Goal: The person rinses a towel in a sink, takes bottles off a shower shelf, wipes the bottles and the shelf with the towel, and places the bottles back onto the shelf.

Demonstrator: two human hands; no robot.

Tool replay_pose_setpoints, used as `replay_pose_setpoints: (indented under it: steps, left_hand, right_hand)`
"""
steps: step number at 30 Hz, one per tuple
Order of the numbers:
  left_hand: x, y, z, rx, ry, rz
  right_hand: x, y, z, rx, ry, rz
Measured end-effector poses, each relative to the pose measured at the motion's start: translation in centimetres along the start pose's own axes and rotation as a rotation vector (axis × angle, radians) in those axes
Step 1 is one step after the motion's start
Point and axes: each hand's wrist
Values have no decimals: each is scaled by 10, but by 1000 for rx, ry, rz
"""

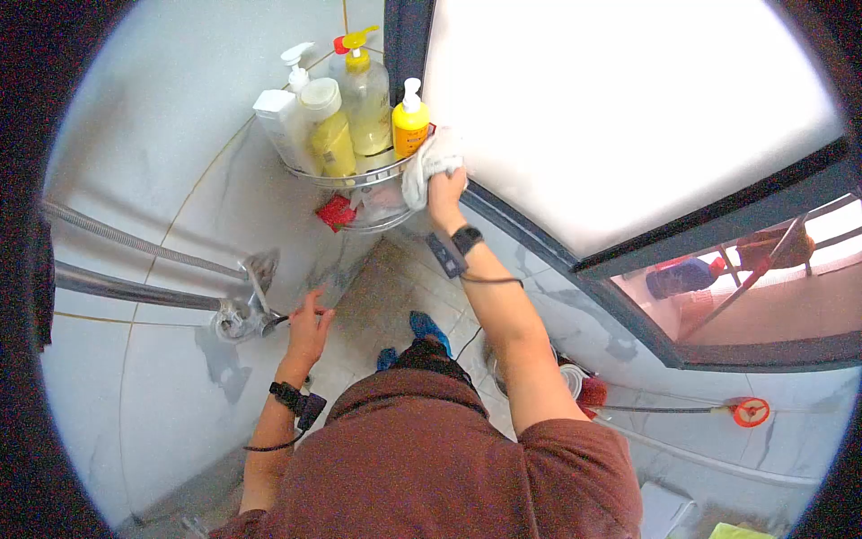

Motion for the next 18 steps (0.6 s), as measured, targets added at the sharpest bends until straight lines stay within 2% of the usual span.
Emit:
replay_pose_setpoints:
  steps: [1,7,8,12,17,18]
  left_hand:
    - [3,1,-1,20,18,14]
    - [3,0,8,20,-4,-49]
    - [4,0,7,36,-3,-50]
    - [7,-1,4,30,38,-42]
    - [10,-6,12,-48,0,-82]
    - [12,-6,14,-41,-11,-82]
  right_hand:
    - [-6,-1,1,85,7,50]
    - [25,-52,-11,276,265,-158]
    - [23,-50,-22,446,259,-141]
    - [35,-59,-25,414,75,-118]
    - [94,-97,-19,431,98,-126]
    - [95,-100,-29,535,187,-96]
Point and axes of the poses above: each hand's wrist, its own x-axis away from the middle knuckle, its own y-axis out of the back of the hand, z = x × y, and after that the axes turned 6 degrees about z, right-handed
